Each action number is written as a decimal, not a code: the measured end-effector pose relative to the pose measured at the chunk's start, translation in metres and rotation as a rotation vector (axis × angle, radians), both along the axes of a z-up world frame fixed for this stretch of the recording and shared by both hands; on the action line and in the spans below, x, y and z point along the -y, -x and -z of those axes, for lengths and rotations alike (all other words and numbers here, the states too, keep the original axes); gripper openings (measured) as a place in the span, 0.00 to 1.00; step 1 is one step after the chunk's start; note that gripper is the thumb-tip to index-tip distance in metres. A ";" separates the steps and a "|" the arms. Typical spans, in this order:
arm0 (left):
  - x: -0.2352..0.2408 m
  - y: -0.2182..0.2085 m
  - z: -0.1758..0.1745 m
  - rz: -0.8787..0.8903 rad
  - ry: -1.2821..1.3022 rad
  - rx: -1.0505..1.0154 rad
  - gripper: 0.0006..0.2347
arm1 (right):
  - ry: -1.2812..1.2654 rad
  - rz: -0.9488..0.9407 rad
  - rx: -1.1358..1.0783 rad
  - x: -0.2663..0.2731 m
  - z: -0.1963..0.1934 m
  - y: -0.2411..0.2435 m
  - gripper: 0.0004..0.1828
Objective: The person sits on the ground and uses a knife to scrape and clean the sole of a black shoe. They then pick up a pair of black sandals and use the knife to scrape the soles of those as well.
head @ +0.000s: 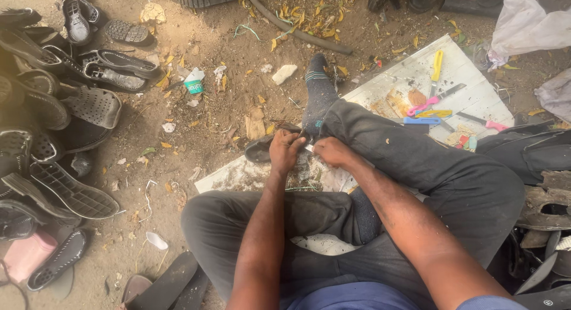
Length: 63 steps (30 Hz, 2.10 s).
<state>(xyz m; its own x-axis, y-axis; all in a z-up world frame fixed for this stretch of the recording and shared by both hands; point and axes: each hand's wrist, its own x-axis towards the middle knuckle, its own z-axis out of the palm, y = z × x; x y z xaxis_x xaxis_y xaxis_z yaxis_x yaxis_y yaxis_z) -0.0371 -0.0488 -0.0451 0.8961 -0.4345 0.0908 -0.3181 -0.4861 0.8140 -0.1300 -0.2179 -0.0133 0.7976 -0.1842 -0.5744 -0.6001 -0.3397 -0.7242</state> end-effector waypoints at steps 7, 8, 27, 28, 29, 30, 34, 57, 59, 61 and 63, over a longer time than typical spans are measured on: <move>0.001 0.005 -0.012 -0.076 0.178 -0.106 0.08 | 0.227 0.032 0.008 -0.007 0.011 0.025 0.14; 0.000 0.006 -0.015 -0.071 0.199 -0.167 0.07 | 0.320 -0.006 0.126 -0.014 0.013 0.021 0.15; -0.018 -0.010 0.012 -0.198 1.001 -0.591 0.02 | -0.119 0.394 0.044 -0.108 -0.047 0.047 0.12; -0.016 -0.014 0.013 -0.195 1.052 -0.633 0.02 | -0.142 0.394 0.058 -0.104 -0.047 0.039 0.12; -0.020 -0.012 0.016 -0.198 1.088 -0.683 0.02 | -0.177 0.399 0.062 -0.102 -0.043 0.030 0.12; -0.021 -0.011 0.021 -0.181 1.090 -0.644 0.02 | -0.212 0.403 0.065 -0.101 -0.038 0.023 0.12; -0.026 -0.015 0.035 -0.154 1.233 -0.679 0.03 | -0.140 0.357 0.127 -0.107 -0.030 0.010 0.14; -0.027 0.018 -0.060 0.021 -0.587 0.002 0.07 | 0.453 0.168 0.154 -0.100 0.009 0.031 0.15; -0.018 0.038 -0.061 -0.062 -0.420 0.053 0.08 | 0.460 0.070 0.257 -0.079 0.012 0.027 0.16; -0.011 0.050 -0.059 -0.107 -0.396 0.083 0.08 | 0.423 -0.054 0.315 -0.055 0.012 0.023 0.16; -0.011 0.052 -0.050 -0.093 -0.378 0.097 0.08 | 0.339 -0.204 0.319 -0.036 0.009 0.022 0.20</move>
